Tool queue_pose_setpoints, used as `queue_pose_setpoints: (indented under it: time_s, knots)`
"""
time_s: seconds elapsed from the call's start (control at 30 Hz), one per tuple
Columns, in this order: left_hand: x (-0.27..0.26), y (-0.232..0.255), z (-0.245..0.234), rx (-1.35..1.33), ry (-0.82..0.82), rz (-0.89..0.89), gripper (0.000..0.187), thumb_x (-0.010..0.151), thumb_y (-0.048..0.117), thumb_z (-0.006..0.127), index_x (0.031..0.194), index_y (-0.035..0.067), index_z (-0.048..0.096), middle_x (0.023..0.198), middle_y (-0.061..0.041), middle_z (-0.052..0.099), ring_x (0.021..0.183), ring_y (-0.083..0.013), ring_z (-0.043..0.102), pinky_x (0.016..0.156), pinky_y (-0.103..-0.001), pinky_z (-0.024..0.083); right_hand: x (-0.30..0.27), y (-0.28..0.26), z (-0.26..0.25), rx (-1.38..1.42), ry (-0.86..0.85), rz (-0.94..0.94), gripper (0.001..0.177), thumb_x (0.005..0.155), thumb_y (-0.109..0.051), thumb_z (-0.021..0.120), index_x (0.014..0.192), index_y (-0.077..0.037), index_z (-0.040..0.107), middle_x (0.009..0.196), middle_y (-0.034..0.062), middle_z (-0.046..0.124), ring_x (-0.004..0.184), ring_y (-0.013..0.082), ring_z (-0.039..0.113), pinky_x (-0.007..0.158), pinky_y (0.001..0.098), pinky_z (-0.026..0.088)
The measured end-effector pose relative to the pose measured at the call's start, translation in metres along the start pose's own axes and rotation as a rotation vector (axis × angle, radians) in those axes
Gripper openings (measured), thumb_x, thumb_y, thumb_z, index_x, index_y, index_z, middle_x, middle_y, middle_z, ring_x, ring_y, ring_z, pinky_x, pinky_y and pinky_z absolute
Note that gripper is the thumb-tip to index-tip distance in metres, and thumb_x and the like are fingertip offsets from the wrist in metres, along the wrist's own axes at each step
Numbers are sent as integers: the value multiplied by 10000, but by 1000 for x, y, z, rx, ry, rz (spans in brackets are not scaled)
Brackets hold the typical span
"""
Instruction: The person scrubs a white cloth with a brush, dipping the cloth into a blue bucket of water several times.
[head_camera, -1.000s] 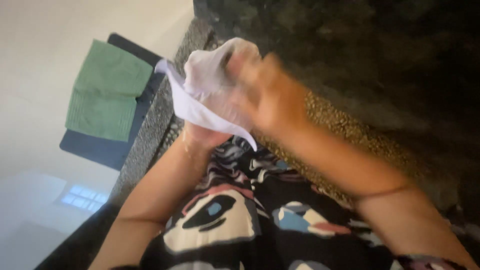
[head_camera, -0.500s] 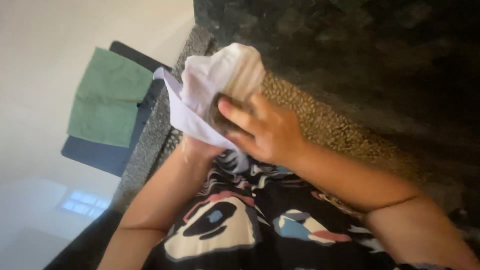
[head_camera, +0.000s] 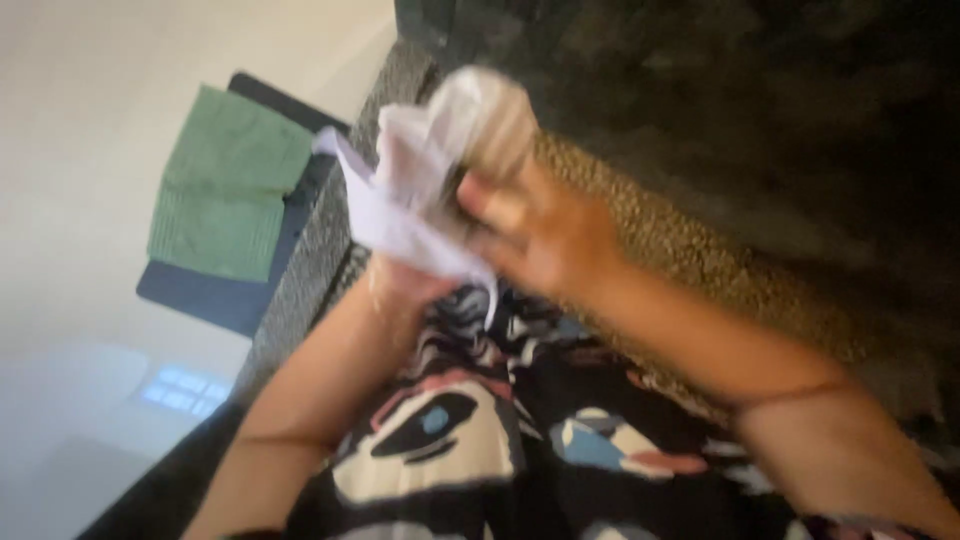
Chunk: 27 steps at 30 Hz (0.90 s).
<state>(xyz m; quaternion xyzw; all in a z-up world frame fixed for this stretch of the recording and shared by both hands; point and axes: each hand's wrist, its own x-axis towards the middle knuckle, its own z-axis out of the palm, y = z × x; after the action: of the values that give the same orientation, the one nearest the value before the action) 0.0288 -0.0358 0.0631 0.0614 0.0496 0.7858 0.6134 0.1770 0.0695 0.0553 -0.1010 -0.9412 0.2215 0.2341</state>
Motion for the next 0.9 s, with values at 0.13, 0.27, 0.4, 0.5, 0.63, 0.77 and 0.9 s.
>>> queue_pose_setpoints:
  time_s: [0.13, 0.27, 0.4, 0.5, 0.63, 0.77, 0.9]
  knots:
    - [5, 12, 2, -47, -246, -52, 296, 1153, 337, 536, 1052, 58, 539, 963, -6, 569, 842, -96, 570, 734, -227, 470, -29, 127, 9, -128, -94, 598, 480, 1037, -372, 653, 1485, -226, 562, 1424, 115, 647, 1235, 340, 654, 992, 429, 517]
    - [-1, 34, 15, -177, -221, -173, 272, 1131, 289, 537, 992, 56, 537, 881, 4, 532, 766, -81, 539, 682, -206, 429, -151, 205, 1, -183, -540, 1485, 631, 963, -583, 545, 1536, -329, 471, 1386, 164, 614, 1244, 388, 593, 1031, 476, 466]
    - [-9, 44, 39, -100, -105, -177, 231, 1090, 253, 539, 1017, 34, 526, 872, -1, 521, 757, -79, 541, 658, -205, 435, -243, 210, 24, 70, -532, 1661, 627, 967, -559, 565, 1533, -304, 471, 1384, 156, 611, 1247, 370, 591, 1040, 462, 465]
    - [-7, 40, 52, 10, 15, -163, 223, 1040, 245, 550, 1032, 22, 532, 874, -13, 530, 763, -85, 556, 657, -209, 457, -260, 187, 25, 263, -424, 1745, 625, 970, -540, 581, 1530, -284, 471, 1383, 149, 609, 1249, 356, 589, 1047, 451, 465]
    - [-7, 44, 48, 63, 181, -175, 252, 944, 258, 571, 1034, 23, 546, 872, -30, 544, 764, -99, 576, 656, -216, 484, -310, 182, -1, 395, -318, 1801, 622, 975, -515, 601, 1526, -259, 470, 1381, 141, 607, 1252, 337, 587, 1056, 437, 464]
    - [-8, 43, 28, -196, -284, -240, 259, 1182, 226, 546, 994, 47, 542, 924, -18, 581, 821, -78, 611, 719, -184, 494, -338, 204, -31, 432, -252, 1757, 621, 979, -491, 622, 1522, -233, 469, 1379, 132, 604, 1255, 318, 584, 1064, 422, 463]
    - [-7, 28, 16, 49, -222, -24, 237, 1044, 228, 628, 1141, 19, 577, 1014, -53, 628, 903, -129, 643, 740, -242, 521, -320, 213, -48, 438, -217, 1720, 620, 983, -466, 642, 1519, -208, 469, 1377, 124, 601, 1258, 300, 582, 1073, 408, 463]
